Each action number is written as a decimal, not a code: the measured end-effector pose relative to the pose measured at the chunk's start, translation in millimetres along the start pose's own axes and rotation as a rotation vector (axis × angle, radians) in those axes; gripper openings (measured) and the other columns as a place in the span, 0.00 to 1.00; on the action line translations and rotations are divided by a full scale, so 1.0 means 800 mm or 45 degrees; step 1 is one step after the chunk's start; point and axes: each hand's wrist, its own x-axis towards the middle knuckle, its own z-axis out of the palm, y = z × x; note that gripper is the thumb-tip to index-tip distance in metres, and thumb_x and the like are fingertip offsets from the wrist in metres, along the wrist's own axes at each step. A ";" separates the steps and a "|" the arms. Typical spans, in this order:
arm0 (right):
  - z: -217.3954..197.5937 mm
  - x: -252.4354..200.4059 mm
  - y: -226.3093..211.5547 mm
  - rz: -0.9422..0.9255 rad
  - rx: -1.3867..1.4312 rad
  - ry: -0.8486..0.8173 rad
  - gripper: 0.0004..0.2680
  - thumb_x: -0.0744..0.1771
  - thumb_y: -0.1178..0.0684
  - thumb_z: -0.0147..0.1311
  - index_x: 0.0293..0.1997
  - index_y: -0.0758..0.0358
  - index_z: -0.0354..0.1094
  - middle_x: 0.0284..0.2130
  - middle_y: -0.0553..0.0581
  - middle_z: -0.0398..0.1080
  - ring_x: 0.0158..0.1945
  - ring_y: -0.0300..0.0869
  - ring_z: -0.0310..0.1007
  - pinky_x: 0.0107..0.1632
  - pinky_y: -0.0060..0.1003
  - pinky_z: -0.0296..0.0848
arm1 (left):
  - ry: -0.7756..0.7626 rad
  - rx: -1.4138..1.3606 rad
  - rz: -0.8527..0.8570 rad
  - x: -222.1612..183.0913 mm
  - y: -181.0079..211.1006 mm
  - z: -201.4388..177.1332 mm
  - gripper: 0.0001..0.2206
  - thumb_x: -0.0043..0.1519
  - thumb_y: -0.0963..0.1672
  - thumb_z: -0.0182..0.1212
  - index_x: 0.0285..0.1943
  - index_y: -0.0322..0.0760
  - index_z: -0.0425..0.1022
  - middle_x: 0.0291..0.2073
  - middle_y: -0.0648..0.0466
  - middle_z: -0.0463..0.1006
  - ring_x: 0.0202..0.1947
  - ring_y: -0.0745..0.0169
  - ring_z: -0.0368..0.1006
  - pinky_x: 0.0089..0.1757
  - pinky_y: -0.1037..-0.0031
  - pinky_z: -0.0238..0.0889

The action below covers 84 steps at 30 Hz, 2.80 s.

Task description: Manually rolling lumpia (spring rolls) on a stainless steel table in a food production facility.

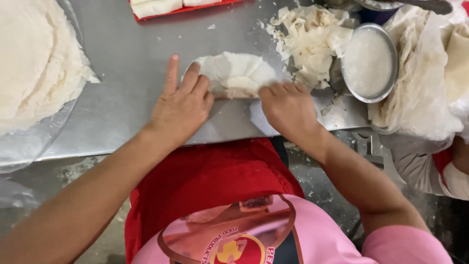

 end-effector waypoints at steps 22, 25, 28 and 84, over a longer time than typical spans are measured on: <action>-0.002 0.040 -0.052 -0.017 0.676 0.314 0.08 0.70 0.57 0.57 0.53 0.66 0.75 0.51 0.65 0.73 0.56 0.59 0.75 0.61 0.55 0.72 | 0.387 -0.065 -0.179 -0.041 -0.004 -0.016 0.07 0.67 0.42 0.59 0.51 0.42 0.81 0.47 0.50 0.73 0.35 0.59 0.75 0.34 0.72 0.66; -0.024 0.050 -0.058 0.031 0.742 0.257 0.07 0.70 0.59 0.55 0.49 0.71 0.76 0.52 0.68 0.72 0.55 0.61 0.74 0.59 0.57 0.72 | 0.603 -0.739 -0.450 0.005 0.048 -0.045 0.14 0.69 0.45 0.64 0.61 0.33 0.77 0.48 0.43 0.80 0.47 0.46 0.80 0.48 0.66 0.72; -0.026 0.051 -0.049 0.028 0.930 0.212 0.08 0.69 0.60 0.56 0.51 0.74 0.73 0.49 0.69 0.72 0.55 0.64 0.74 0.58 0.58 0.72 | 0.490 -0.290 -0.151 -0.001 0.061 -0.003 0.21 0.71 0.42 0.50 0.74 0.30 0.64 0.66 0.38 0.71 0.54 0.50 0.80 0.58 0.61 0.69; 0.016 0.102 0.037 -0.347 0.596 -0.199 0.29 0.71 0.27 0.24 0.79 0.53 0.48 0.77 0.52 0.49 0.76 0.61 0.19 0.70 0.68 0.14 | 0.520 -0.304 -0.246 0.003 0.056 -0.003 0.11 0.71 0.42 0.52 0.57 0.36 0.77 0.55 0.50 0.78 0.56 0.34 0.76 0.59 0.49 0.61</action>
